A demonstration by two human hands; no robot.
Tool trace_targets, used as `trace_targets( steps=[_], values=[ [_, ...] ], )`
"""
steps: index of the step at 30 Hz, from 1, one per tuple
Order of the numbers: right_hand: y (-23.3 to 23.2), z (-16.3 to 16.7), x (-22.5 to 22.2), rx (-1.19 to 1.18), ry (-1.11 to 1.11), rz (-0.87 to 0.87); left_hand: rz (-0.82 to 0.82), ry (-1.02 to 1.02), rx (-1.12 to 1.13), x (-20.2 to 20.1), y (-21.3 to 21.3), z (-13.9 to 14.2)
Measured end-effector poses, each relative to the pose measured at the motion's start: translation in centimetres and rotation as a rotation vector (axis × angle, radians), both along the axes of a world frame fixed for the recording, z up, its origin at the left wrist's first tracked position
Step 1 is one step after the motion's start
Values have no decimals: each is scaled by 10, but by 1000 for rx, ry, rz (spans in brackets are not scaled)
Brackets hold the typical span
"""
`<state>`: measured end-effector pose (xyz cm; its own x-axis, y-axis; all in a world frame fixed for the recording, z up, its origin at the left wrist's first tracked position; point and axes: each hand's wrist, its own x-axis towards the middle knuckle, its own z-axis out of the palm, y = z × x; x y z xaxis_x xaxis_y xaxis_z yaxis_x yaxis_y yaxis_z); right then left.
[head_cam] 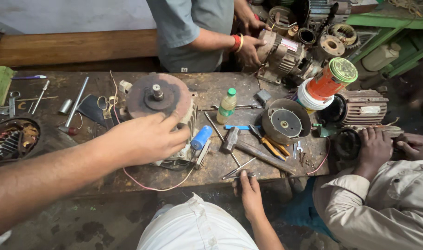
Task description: The person uses a wrench to tighten bolts on an electric motor housing placed on a workbench. They repeatedly reposition the motor and adjust the wrench to secure the fasteners.
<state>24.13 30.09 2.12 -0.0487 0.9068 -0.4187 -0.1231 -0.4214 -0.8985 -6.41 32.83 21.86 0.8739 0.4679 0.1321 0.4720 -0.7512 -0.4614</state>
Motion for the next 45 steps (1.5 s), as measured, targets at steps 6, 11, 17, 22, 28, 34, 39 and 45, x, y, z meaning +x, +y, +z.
trace_targets(
  steps=[6, 11, 17, 22, 28, 34, 39, 45],
  values=[
    [0, -7, 0, -14, 3, 8, 46, -157, -64, -3, 2, -7],
    [3, -21, -1, 13, -17, 51, -26, -72, 74, -6, 4, -7],
    [1, -38, 2, -11, -45, 59, -128, -17, 183, -15, 8, 0],
    [-2, -45, 8, -15, -36, 30, -61, 8, -9, -14, 11, -2],
    [-9, -44, 12, -19, -23, 22, -110, 93, 201, -12, 9, -3],
    [-11, -43, 16, -2, -47, 5, -99, 17, 159, -13, 4, 4],
    [-13, -44, 12, 0, -23, 15, 17, -64, 44, -12, 5, -5],
    [-18, -48, 12, 6, -37, 8, -15, -167, 113, -6, 8, -12]
  ],
)
